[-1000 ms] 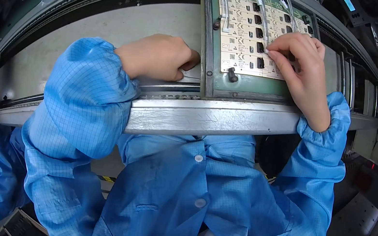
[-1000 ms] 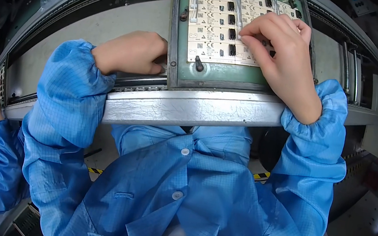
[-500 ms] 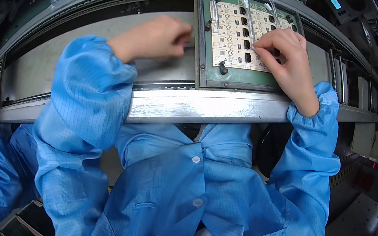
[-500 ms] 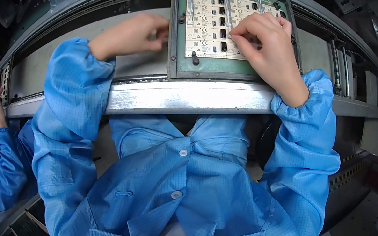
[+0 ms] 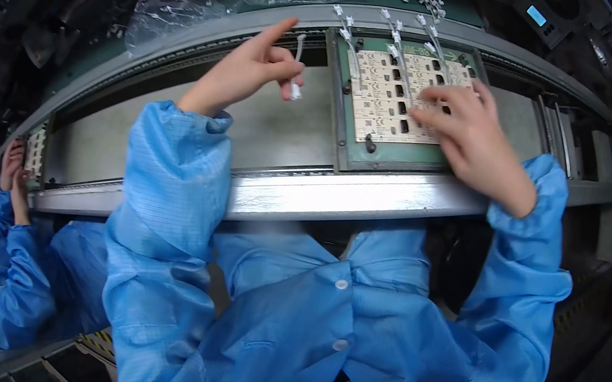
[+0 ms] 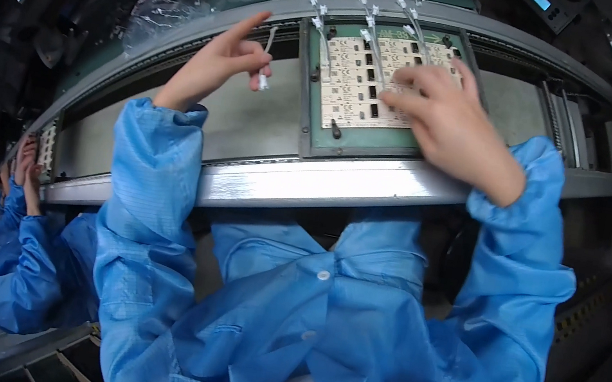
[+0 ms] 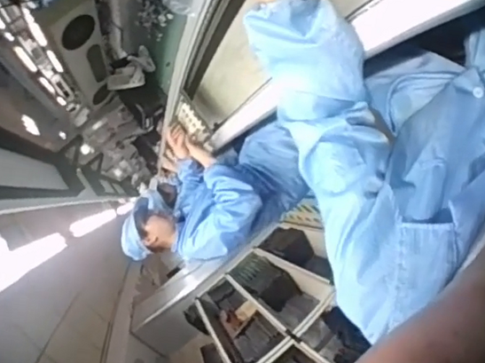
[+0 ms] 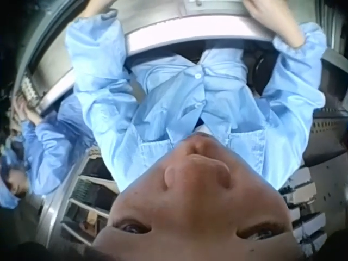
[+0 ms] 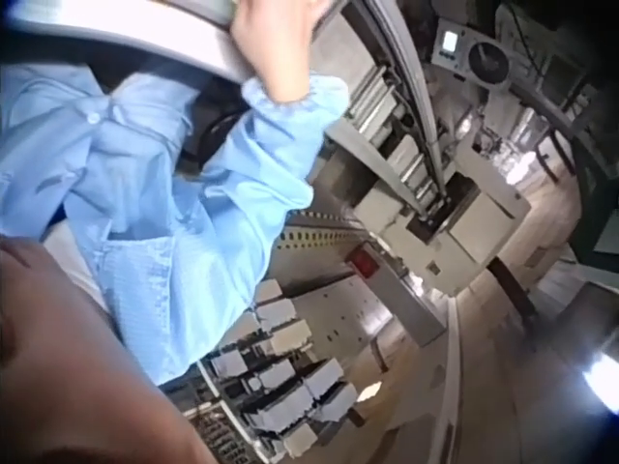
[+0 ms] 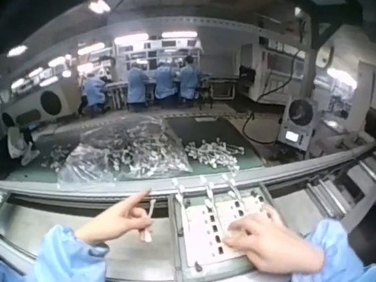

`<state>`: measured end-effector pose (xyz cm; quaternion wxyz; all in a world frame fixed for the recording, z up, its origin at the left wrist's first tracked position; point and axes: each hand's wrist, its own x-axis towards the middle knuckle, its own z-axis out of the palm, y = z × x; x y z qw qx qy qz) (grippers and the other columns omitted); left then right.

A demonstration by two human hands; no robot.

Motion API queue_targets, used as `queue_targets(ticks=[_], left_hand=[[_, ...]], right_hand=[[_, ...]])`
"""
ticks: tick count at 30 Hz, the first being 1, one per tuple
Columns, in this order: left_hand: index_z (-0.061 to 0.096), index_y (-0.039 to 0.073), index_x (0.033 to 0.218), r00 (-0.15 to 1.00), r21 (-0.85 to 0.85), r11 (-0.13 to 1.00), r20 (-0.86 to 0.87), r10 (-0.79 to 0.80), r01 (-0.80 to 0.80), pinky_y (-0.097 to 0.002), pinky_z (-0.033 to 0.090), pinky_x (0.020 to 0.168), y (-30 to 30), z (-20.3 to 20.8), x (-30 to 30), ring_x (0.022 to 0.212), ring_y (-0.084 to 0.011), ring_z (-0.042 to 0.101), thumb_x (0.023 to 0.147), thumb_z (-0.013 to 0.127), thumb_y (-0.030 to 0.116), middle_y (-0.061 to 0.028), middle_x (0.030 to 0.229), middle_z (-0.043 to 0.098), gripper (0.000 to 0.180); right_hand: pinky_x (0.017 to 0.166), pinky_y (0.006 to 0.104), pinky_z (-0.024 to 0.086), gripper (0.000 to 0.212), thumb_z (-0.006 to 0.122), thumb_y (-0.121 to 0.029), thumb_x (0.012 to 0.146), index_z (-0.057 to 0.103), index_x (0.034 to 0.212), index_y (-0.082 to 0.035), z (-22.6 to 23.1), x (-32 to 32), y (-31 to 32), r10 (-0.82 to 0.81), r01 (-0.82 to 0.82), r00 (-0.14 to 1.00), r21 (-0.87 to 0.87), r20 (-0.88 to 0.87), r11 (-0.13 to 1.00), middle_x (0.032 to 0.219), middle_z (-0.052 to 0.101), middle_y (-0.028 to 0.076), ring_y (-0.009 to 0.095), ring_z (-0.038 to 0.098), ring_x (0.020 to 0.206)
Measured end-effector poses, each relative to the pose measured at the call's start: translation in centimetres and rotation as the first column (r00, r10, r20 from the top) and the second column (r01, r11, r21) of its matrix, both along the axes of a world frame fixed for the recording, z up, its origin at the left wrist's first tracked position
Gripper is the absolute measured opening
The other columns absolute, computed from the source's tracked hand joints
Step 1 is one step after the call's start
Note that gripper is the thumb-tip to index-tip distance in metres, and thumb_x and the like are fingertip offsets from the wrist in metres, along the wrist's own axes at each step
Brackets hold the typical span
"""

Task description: Inserting small electronic components into a circuit board on an assembly line.

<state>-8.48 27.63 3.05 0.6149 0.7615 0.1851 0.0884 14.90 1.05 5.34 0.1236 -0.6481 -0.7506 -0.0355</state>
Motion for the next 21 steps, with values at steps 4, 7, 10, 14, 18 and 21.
queue_targets(ticks=[4,7,10,14,18,21], left_hand=[[0.034,0.000,0.151,0.990,-0.022,0.992,0.055,-0.126,0.128,-0.0257,0.051,0.080,-0.1,1.0,0.8,0.077,-0.0122,0.065,0.097,0.060,0.009,-0.0085,0.088,0.069,0.060],[0.049,0.005,0.138,0.987,-0.055,0.990,0.099,-0.123,0.129,-0.0236,0.050,0.076,0.1,1.6,0.9,0.074,-0.0105,0.064,0.098,0.061,0.014,-0.0081,0.086,0.070,0.043],[0.053,0.005,0.130,0.998,0.007,0.998,0.017,-0.066,0.066,-0.0232,0.049,0.067,0.1,2.0,0.4,0.072,-0.0099,0.061,0.099,0.060,0.017,-0.0071,0.083,0.067,0.034],[0.052,0.004,0.120,0.992,-0.086,0.996,0.125,-0.011,0.022,-0.0236,0.049,0.073,-0.7,2.6,-0.1,0.074,-0.0105,0.062,0.097,0.063,0.013,-0.0088,0.086,0.069,0.027],[0.052,0.006,0.111,0.971,-0.153,0.988,0.229,0.068,-0.033,-0.0240,0.050,0.077,-2.9,4.2,1.1,0.080,-0.0111,0.063,0.097,0.065,0.011,-0.0110,0.091,0.071,0.020],[0.053,0.007,0.104,0.958,-0.161,0.985,0.266,0.103,-0.061,-0.0242,0.050,0.078,-2.8,5.3,1.6,0.079,-0.0105,0.064,0.094,0.068,0.011,-0.0102,0.090,0.073,0.018]], right_hand=[[0.107,0.0434,0.039,0.040,0.060,-0.013,0.093,0.059,0.132,-0.007,1.3,6.9,-2.2,-0.306,0.296,0.952,0.207,0.017,0.932,0.131,0.061,0.016,0.034,0.055,0.123],[0.095,0.0407,0.048,0.048,0.060,-0.022,0.098,0.050,0.144,-0.009,0.6,8.7,-4.0,-0.626,0.627,0.779,-0.005,0.027,0.779,0.122,0.067,0.017,0.032,0.063,0.109],[0.084,0.0371,0.052,0.050,0.058,-0.025,0.101,0.046,0.147,-0.008,-0.6,5.9,-4.1,-0.557,0.523,0.686,-0.216,-0.468,0.825,0.106,0.072,0.018,0.026,0.070,0.094],[0.082,0.0345,0.051,0.047,0.056,-0.024,0.102,0.047,0.145,-0.008,0.7,3.4,-3.6,-0.572,0.555,0.630,-0.211,-0.525,0.804,0.097,0.073,0.016,0.022,0.069,0.089],[0.085,0.0358,0.051,0.046,0.055,-0.020,0.101,0.047,0.145,-0.009,2.1,3.3,-4.0,-0.528,0.464,0.658,-0.263,-0.537,0.846,0.104,0.073,0.020,0.029,0.070,0.093],[0.084,0.0385,0.053,0.043,0.057,-0.019,0.098,0.052,0.139,-0.007,4.0,5.2,-2.3,-0.602,0.542,0.742,-0.264,-0.294,0.798,0.106,0.071,0.023,0.034,0.070,0.099]])
